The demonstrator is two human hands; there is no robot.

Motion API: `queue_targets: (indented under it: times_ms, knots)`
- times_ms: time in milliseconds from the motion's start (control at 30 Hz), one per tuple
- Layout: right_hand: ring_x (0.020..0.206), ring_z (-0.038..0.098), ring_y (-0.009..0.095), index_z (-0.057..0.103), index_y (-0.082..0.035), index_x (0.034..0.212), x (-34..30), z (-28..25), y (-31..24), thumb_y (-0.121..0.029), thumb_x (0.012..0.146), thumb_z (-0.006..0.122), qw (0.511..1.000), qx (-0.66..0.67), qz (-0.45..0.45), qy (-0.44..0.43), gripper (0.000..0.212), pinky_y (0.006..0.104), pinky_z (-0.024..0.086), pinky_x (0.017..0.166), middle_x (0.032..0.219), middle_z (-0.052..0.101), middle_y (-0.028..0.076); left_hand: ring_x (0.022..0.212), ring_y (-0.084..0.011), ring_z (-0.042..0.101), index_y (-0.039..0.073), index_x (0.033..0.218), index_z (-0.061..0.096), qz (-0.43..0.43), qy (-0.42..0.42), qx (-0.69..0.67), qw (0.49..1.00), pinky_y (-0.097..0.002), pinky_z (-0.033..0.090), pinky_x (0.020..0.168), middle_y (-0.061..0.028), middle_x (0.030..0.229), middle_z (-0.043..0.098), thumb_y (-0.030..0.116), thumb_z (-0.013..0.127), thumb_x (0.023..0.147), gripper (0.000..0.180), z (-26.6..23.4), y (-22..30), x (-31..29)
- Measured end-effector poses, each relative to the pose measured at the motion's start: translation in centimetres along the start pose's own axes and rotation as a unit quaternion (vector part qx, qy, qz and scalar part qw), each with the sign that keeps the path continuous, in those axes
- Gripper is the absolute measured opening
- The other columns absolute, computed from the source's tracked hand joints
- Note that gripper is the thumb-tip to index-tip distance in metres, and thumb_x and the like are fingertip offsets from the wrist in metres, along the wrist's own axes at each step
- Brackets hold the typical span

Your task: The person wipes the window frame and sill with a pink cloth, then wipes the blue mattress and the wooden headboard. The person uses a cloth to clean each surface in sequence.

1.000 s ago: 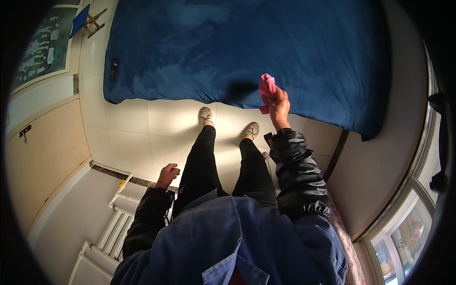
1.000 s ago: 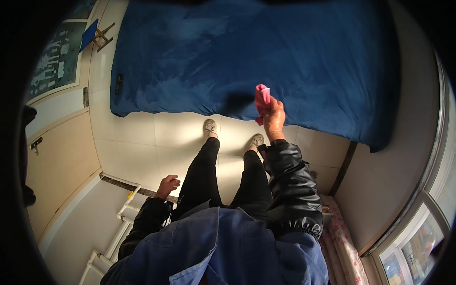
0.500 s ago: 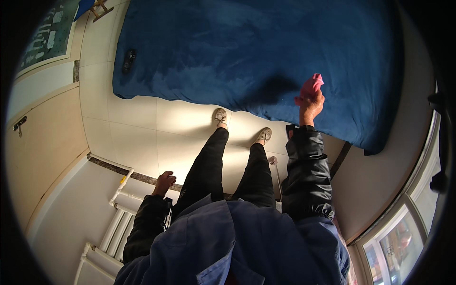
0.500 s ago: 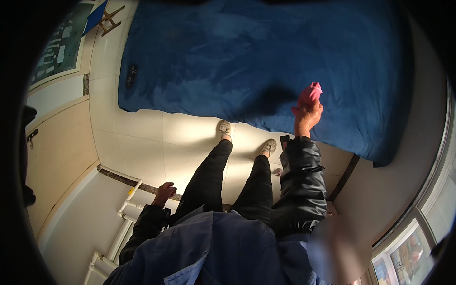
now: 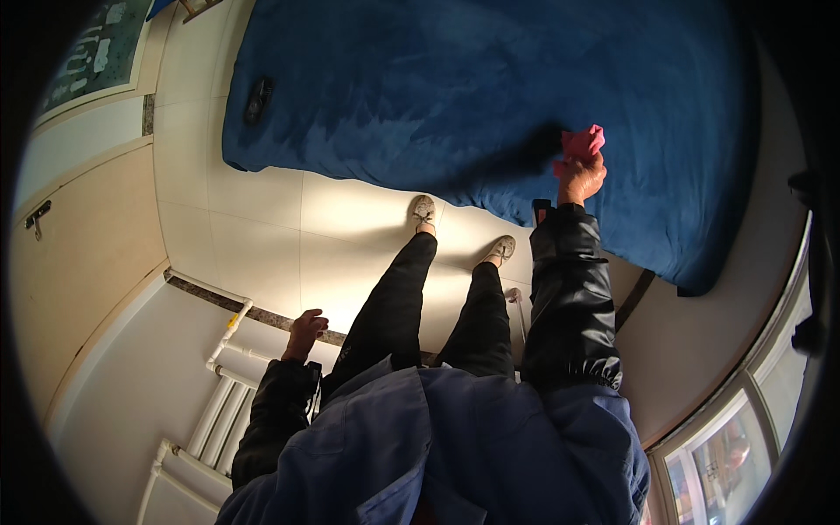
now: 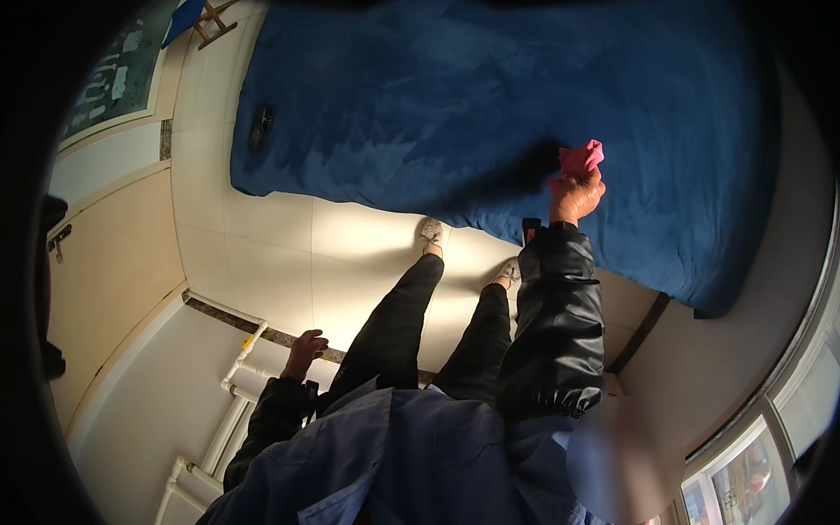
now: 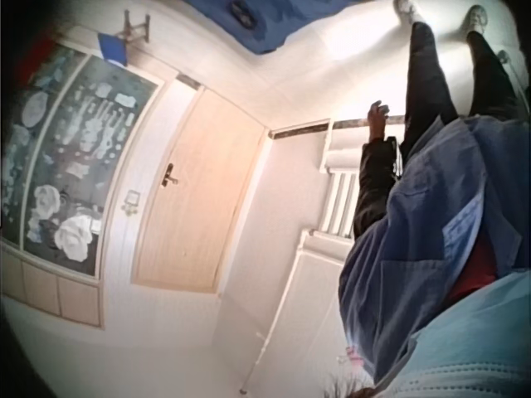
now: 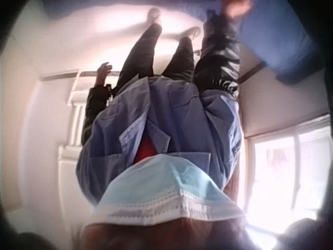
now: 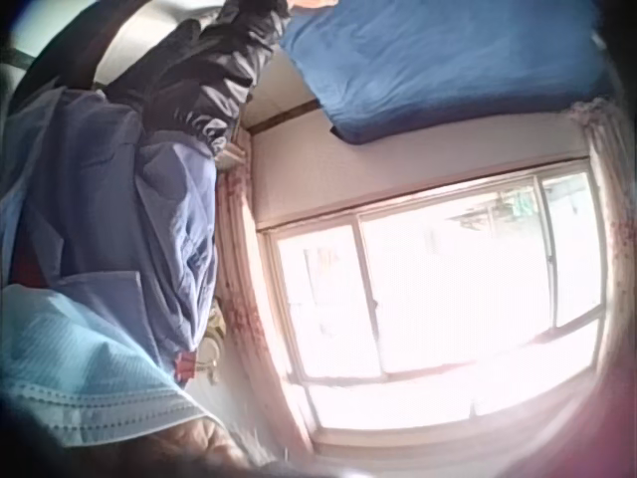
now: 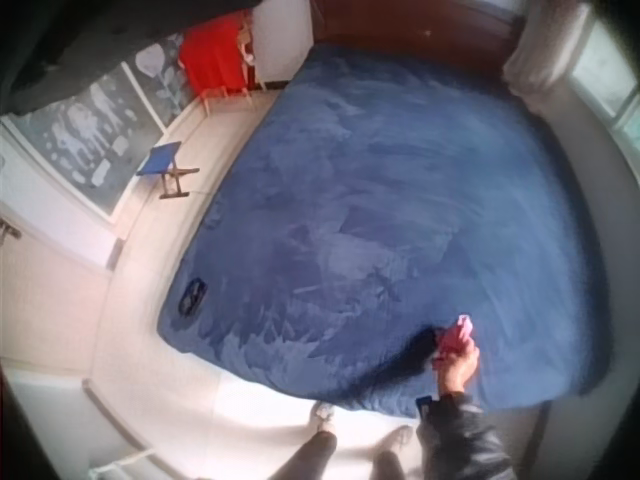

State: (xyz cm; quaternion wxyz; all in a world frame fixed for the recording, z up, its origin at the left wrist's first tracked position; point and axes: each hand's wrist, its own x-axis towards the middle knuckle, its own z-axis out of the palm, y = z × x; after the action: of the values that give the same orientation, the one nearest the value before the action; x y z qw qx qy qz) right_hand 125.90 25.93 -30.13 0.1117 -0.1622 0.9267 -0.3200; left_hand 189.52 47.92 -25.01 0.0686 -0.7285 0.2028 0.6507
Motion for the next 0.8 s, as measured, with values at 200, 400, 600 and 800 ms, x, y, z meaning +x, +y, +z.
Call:
queue_targets:
  times_ms: [200,400,600,800]
  knots:
    - [0.093,0.071,0.025,0.067,-0.010,0.125,-18.1,8.0,-4.1,0.011,0.085,0.058,0.905,0.190,-0.088,-0.371,0.047,0.0319,0.065,0.063,0.118,0.058,0.010,0.096,-0.0182,0.070,-0.001,0.133,0.058,0.000,-0.037,0.072,0.997,-0.0317,0.055,0.082,-0.0096,0.106,0.074,0.021,0.064,0.094,0.046,1.3,1.5,0.4]
    - [0.098,0.069,0.035,0.067,-0.013,0.113,-22.7,11.7,-0.8,-0.003,0.084,0.064,0.883,-0.106,-0.331,-0.316,0.031,0.0447,0.059,0.076,0.116,0.065,0.011,0.100,-0.0181,0.069,-0.002,0.134,0.058,0.027,-0.020,0.051,0.998,-0.0320,0.054,0.084,-0.0102,0.110,0.073,0.022,0.065,0.094,0.047,0.7,5.2,-0.5]
    - [0.083,0.071,0.029,0.068,-0.016,0.111,-5.8,-4.6,8.8,-0.001,0.084,0.064,0.998,-0.065,0.018,-0.005,0.032,0.0403,0.061,0.066,0.113,0.062,0.009,0.100,-0.0191,0.070,-0.001,0.134,0.057,0.016,-0.014,0.055,0.998,-0.0333,0.055,0.085,-0.0106,0.111,0.073,0.021,0.062,0.096,0.044,-0.5,2.8,0.6]
    - [0.091,0.070,0.031,0.067,-0.016,0.120,-13.3,4.4,-1.0,0.004,0.081,0.067,0.949,0.195,-0.109,-0.222,0.044,0.0409,0.062,0.071,0.115,0.062,0.012,0.096,-0.0182,0.070,-0.003,0.132,0.058,-0.003,-0.032,0.060,0.998,-0.0296,0.054,0.079,-0.0107,0.108,0.073,0.020,0.065,0.095,0.045,0.6,1.9,0.5]
